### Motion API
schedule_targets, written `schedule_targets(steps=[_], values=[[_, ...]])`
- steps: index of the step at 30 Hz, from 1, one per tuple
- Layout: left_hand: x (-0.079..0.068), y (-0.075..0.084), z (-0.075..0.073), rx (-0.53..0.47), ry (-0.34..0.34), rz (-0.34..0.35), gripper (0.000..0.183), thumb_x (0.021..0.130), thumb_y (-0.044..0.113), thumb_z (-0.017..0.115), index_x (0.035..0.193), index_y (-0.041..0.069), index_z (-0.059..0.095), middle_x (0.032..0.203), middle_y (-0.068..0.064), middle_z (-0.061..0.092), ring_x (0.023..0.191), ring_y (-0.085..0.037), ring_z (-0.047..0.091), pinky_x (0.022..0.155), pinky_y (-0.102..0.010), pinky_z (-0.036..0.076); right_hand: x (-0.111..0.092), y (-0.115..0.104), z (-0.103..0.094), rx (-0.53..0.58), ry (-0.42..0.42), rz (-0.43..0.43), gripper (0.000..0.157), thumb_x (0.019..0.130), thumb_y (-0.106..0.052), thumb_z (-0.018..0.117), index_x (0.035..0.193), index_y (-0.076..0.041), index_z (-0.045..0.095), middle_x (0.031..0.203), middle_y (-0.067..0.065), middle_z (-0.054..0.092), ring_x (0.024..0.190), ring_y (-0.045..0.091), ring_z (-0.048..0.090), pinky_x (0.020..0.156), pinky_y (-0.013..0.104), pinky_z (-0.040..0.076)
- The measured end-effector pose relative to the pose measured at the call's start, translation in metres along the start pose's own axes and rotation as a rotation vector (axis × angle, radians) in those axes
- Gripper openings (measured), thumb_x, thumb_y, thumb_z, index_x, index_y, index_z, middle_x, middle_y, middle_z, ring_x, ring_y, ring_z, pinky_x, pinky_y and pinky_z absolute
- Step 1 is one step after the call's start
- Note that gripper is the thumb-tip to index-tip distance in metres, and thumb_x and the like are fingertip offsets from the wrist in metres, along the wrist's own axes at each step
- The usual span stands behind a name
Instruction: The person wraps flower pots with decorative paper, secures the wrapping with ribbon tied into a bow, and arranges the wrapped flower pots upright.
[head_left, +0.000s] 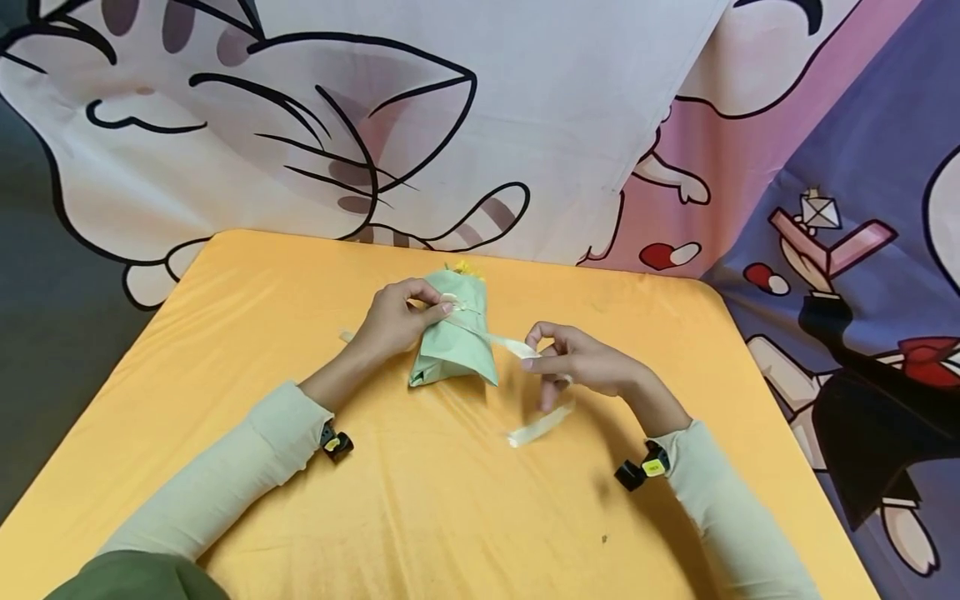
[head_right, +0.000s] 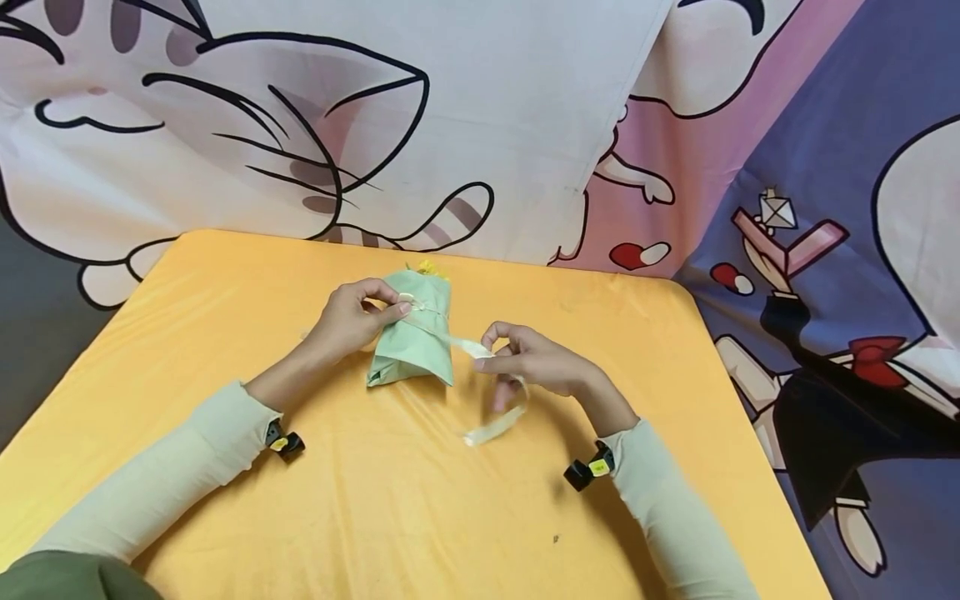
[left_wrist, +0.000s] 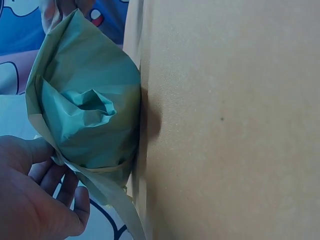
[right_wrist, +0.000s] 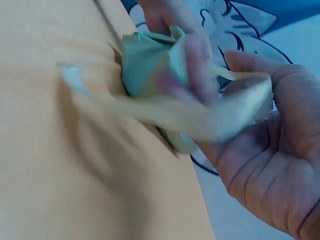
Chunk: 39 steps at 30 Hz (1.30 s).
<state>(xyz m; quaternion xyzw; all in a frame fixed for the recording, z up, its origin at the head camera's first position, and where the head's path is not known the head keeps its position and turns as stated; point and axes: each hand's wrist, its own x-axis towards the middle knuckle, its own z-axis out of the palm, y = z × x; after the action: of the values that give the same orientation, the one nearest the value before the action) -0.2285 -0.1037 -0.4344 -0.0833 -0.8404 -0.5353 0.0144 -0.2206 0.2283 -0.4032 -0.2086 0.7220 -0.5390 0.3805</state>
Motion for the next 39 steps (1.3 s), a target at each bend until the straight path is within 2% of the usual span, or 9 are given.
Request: schedule_targets(steps=[2, 5, 9, 12, 14, 18, 23, 31, 39], values=[[0.0, 0.0, 0.0, 0.004, 0.001, -0.003, 0.016, 0.106, 0.025, 0.083, 0.109, 0.009, 0.08, 0.12, -0.011, 0.081, 0.081, -0.017, 0.067, 0.072, -0.025, 0.055, -0.005, 0.001, -0.009, -0.024, 0.044, 0.011, 0.019, 0.114, -0.014, 0.066, 0.125, -0.008, 0.051, 0.065, 0.005, 0.068, 0.05, 0.016, 0.067, 0.054, 0.03, 0.057], [0.0, -0.001, 0.001, 0.006, 0.013, -0.003, 0.017, 0.106, 0.025, 0.083, 0.11, 0.009, 0.08, 0.12, -0.01, 0.081, 0.083, -0.018, 0.066, 0.074, -0.027, 0.055, -0.01, 0.001, -0.027, -0.224, 0.158, 0.031, 0.028, 0.11, -0.024, 0.076, 0.128, -0.008, 0.061, 0.07, 0.004, 0.056, 0.049, 0.014, 0.05, 0.05, 0.029, 0.047], [-0.002, -0.003, 0.004, -0.009, 0.033, -0.008, 0.018, 0.107, 0.026, 0.082, 0.112, 0.009, 0.078, 0.12, -0.01, 0.08, 0.088, -0.02, 0.066, 0.08, -0.03, 0.055, -0.009, -0.008, -0.041, -0.644, 0.266, 0.104, 0.044, 0.104, -0.035, 0.084, 0.135, -0.008, 0.07, 0.102, 0.014, 0.067, 0.085, 0.027, 0.065, 0.077, 0.041, 0.057], [-0.004, -0.005, 0.005, -0.024, 0.049, -0.011, 0.019, 0.108, 0.026, 0.081, 0.113, 0.009, 0.077, 0.123, -0.011, 0.078, 0.094, -0.023, 0.066, 0.084, -0.032, 0.055, 0.002, -0.024, -0.031, -0.838, 0.309, 0.096, 0.051, 0.103, -0.026, 0.084, 0.146, -0.004, 0.068, 0.134, 0.025, 0.069, 0.123, 0.042, 0.066, 0.105, 0.058, 0.058], [-0.005, -0.006, 0.006, -0.034, 0.059, -0.009, 0.02, 0.108, 0.026, 0.081, 0.114, 0.008, 0.077, 0.125, -0.012, 0.077, 0.098, -0.025, 0.067, 0.087, -0.033, 0.054, 0.016, -0.034, -0.015, -0.847, 0.349, 0.016, 0.05, 0.104, -0.019, 0.08, 0.149, -0.003, 0.067, 0.145, 0.026, 0.066, 0.135, 0.046, 0.064, 0.114, 0.064, 0.055], [-0.006, -0.006, 0.007, -0.027, 0.054, 0.006, 0.021, 0.108, 0.025, 0.08, 0.117, 0.006, 0.077, 0.127, -0.014, 0.075, 0.107, -0.027, 0.068, 0.09, -0.034, 0.054, 0.045, -0.044, 0.025, -0.801, 0.377, -0.171, 0.037, 0.11, -0.025, 0.074, 0.142, -0.007, 0.072, 0.142, 0.021, 0.068, 0.13, 0.042, 0.068, 0.108, 0.06, 0.061], [-0.004, -0.004, 0.006, -0.014, 0.032, 0.021, 0.022, 0.109, 0.026, 0.078, 0.119, 0.006, 0.078, 0.126, -0.013, 0.072, 0.112, -0.028, 0.068, 0.09, -0.035, 0.054, 0.06, -0.044, 0.058, -0.838, 0.415, -0.212, 0.029, 0.114, -0.032, 0.069, 0.131, -0.008, 0.072, 0.135, 0.015, 0.067, 0.125, 0.038, 0.069, 0.105, 0.052, 0.061], [-0.003, 0.0, 0.004, -0.008, 0.015, -0.009, 0.023, 0.11, 0.026, 0.077, 0.119, 0.005, 0.08, 0.13, -0.012, 0.071, 0.112, -0.029, 0.069, 0.095, -0.04, 0.059, 0.063, -0.039, 0.061, -0.857, 0.442, -0.262, 0.014, 0.115, -0.024, 0.068, 0.118, -0.011, 0.072, 0.131, 0.016, 0.068, 0.123, 0.036, 0.069, 0.107, 0.053, 0.06], [-0.003, 0.004, 0.005, -0.026, 0.023, -0.037, 0.024, 0.109, 0.027, 0.076, 0.116, 0.004, 0.081, 0.13, -0.013, 0.074, 0.108, -0.031, 0.075, 0.094, -0.043, 0.064, 0.05, -0.035, 0.054, -0.9, 0.371, -0.325, 0.007, 0.112, -0.012, 0.071, 0.107, -0.01, 0.068, 0.134, 0.015, 0.068, 0.132, 0.033, 0.064, 0.105, 0.049, 0.058]])
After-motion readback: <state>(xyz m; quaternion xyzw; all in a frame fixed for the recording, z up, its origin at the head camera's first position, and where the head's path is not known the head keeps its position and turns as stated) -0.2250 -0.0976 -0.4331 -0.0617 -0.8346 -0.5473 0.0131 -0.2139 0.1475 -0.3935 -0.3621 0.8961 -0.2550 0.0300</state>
